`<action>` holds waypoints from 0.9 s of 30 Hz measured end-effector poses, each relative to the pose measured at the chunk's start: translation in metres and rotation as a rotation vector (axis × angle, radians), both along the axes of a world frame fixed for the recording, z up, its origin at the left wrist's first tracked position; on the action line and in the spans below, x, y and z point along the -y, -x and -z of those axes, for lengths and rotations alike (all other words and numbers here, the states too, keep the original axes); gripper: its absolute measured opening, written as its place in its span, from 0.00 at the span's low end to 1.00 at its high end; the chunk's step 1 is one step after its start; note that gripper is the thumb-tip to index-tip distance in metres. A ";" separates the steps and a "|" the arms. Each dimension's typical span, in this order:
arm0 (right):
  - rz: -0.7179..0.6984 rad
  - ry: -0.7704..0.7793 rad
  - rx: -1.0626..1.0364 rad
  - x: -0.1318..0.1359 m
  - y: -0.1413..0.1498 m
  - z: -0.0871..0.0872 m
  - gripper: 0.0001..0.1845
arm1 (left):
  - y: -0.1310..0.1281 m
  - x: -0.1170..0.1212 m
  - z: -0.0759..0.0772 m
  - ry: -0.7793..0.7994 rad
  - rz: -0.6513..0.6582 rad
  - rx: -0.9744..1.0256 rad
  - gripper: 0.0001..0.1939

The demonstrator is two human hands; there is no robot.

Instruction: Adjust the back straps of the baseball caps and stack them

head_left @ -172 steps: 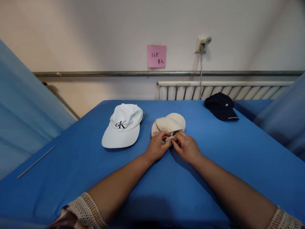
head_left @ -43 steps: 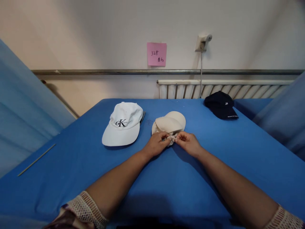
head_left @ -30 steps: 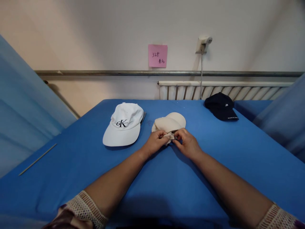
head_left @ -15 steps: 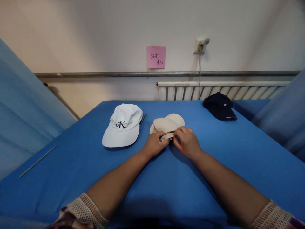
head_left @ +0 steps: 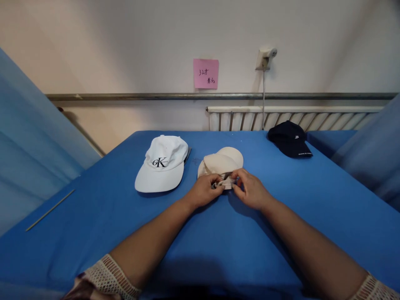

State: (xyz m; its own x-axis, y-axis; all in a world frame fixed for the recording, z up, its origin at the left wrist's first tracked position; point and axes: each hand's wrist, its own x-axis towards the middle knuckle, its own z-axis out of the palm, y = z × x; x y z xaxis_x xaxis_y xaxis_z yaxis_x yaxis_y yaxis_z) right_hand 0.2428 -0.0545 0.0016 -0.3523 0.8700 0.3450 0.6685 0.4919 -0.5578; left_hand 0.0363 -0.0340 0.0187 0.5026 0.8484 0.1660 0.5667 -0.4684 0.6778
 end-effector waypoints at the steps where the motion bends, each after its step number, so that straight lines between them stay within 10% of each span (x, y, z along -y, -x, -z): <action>1: -0.012 0.013 -0.015 0.000 0.000 0.001 0.13 | -0.001 0.001 0.000 -0.068 -0.010 -0.035 0.06; 6: -0.095 -0.038 0.126 -0.004 -0.001 0.002 0.06 | -0.003 0.008 -0.003 -0.386 -0.002 -0.151 0.03; 14: 0.269 -0.136 0.412 -0.013 0.003 -0.002 0.05 | -0.003 0.016 -0.008 -0.654 0.135 -0.158 0.04; 27: 0.082 0.103 0.397 -0.006 -0.014 -0.003 0.07 | -0.004 0.017 -0.011 -0.445 0.264 -0.365 0.09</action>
